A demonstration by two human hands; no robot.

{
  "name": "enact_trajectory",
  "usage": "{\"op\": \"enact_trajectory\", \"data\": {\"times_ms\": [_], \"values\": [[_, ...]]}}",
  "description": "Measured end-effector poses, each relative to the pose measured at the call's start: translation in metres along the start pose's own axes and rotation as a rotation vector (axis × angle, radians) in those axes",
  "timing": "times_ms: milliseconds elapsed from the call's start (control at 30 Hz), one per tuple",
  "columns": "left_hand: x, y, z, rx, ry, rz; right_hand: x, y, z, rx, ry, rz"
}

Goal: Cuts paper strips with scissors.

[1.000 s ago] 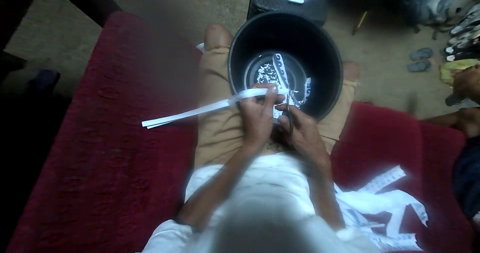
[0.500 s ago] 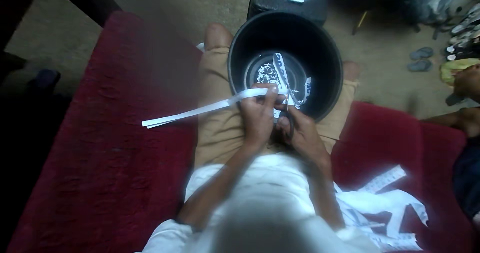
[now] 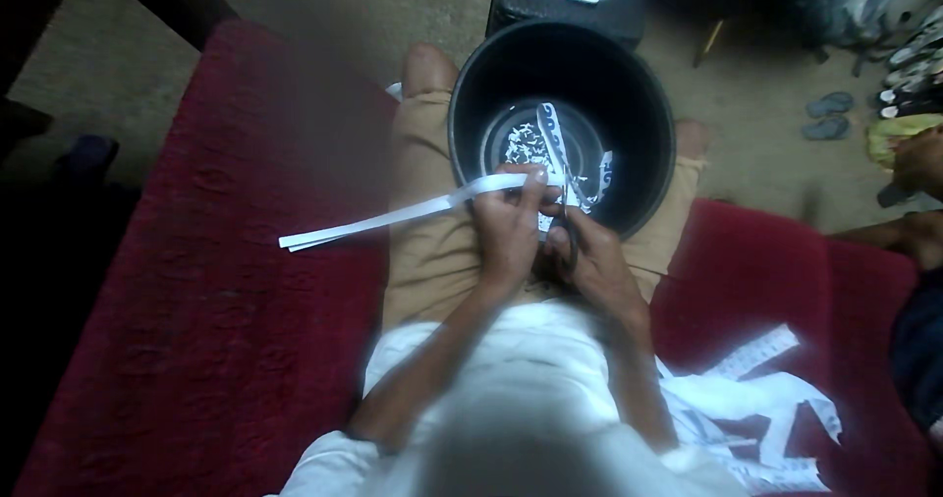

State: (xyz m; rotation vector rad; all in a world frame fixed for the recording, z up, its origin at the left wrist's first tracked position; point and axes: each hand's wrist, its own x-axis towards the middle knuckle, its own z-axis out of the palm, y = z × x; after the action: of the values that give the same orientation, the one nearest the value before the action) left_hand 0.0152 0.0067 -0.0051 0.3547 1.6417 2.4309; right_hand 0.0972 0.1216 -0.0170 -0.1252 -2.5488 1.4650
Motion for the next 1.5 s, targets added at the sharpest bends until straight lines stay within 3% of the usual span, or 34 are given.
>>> {"op": "enact_trajectory", "data": {"times_ms": [400,1500], "values": [[-0.0002,0.0016,-0.0006,0.003,0.025,0.000,-0.0047,-0.0029,-0.0010,0.057,-0.044,0.109],[-0.0068,0.0041,-0.0019,0.041,-0.045,-0.013,0.0005,-0.0018,0.0004,-0.015,-0.003,0.014]]}}
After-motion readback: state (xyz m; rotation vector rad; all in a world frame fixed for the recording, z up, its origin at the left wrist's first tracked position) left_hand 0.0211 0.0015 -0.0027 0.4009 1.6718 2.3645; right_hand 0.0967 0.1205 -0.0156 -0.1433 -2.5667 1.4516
